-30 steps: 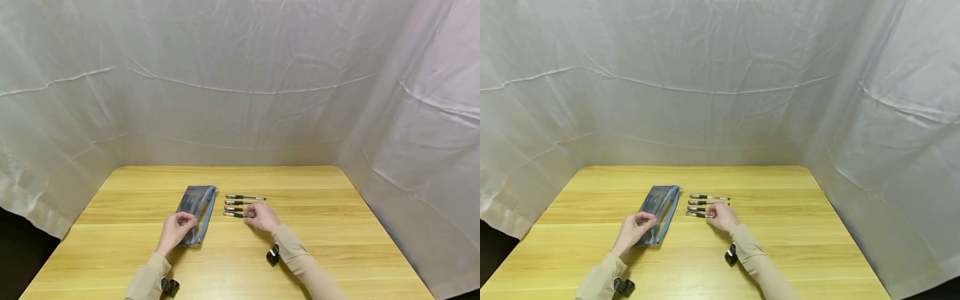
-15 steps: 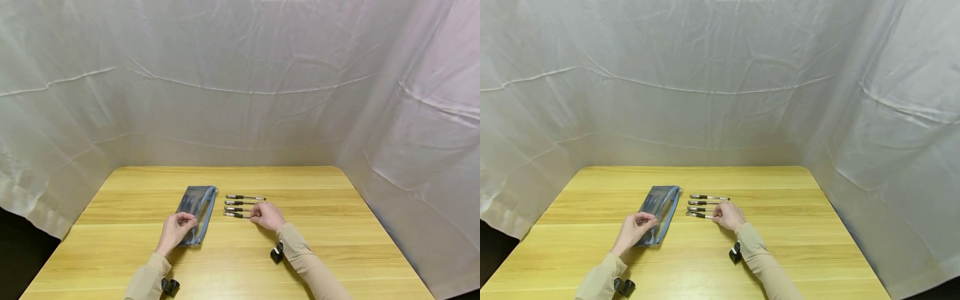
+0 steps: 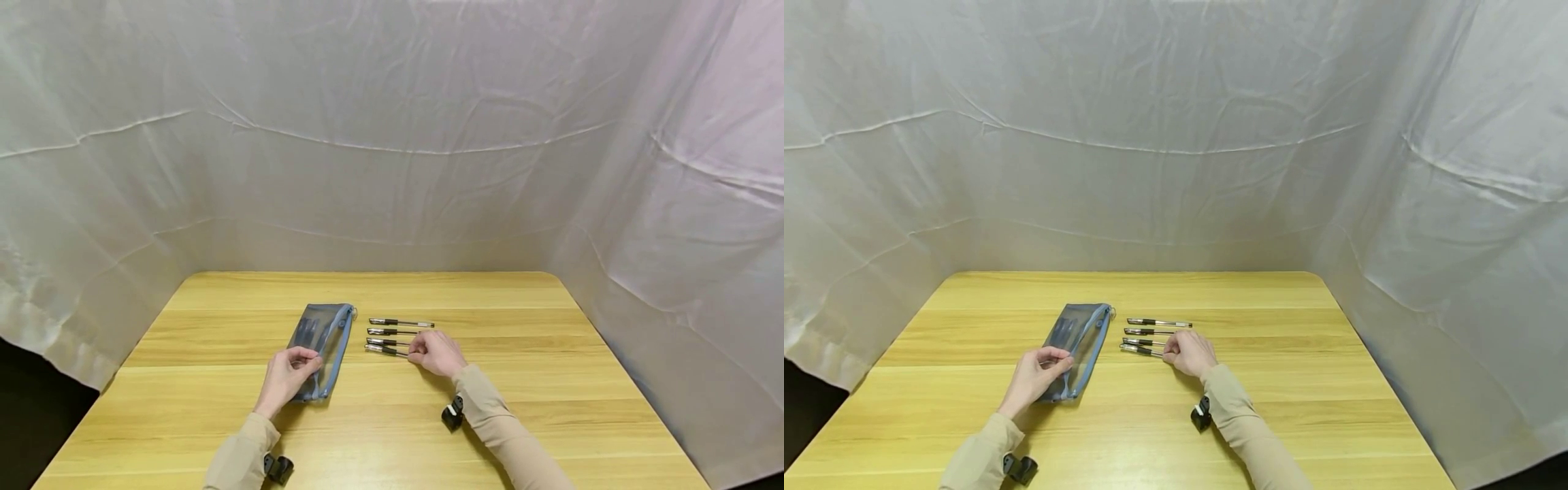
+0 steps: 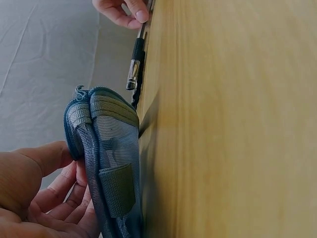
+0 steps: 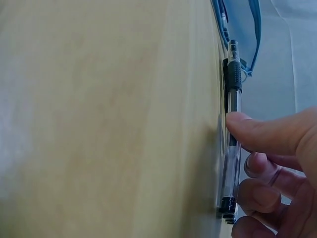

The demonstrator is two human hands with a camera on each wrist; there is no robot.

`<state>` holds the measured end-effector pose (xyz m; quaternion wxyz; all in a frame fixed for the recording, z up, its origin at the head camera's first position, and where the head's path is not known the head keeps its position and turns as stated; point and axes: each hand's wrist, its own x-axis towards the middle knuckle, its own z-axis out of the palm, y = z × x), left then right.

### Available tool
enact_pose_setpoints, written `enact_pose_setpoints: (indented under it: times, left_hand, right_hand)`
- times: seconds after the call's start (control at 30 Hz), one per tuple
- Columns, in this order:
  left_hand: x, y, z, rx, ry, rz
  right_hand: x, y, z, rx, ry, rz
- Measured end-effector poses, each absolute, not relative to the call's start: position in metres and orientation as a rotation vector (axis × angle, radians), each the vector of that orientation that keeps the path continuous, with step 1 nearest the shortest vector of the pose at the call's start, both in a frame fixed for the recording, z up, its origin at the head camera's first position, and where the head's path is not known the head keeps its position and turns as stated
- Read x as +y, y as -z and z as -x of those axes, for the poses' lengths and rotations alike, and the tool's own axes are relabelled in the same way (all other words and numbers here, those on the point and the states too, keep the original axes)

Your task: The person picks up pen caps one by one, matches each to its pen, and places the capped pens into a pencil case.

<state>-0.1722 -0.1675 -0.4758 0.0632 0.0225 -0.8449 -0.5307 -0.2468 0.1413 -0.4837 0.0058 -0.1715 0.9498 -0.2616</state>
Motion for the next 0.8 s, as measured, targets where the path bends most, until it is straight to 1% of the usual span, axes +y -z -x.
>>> enact_pose_setpoints:
  times: [0.37, 0.8]
  left_hand:
    - [-0.168, 0.477, 0.174, -2.559, 1.582, -0.073]
    - [-0.168, 0.478, 0.174, -2.570, 1.579, -0.079]
  right_hand:
    - [0.141, 0.481, 0.245, 2.920, 0.885, 0.529]
    - [0.136, 0.473, 0.241, 2.741, 1.122, 0.610]
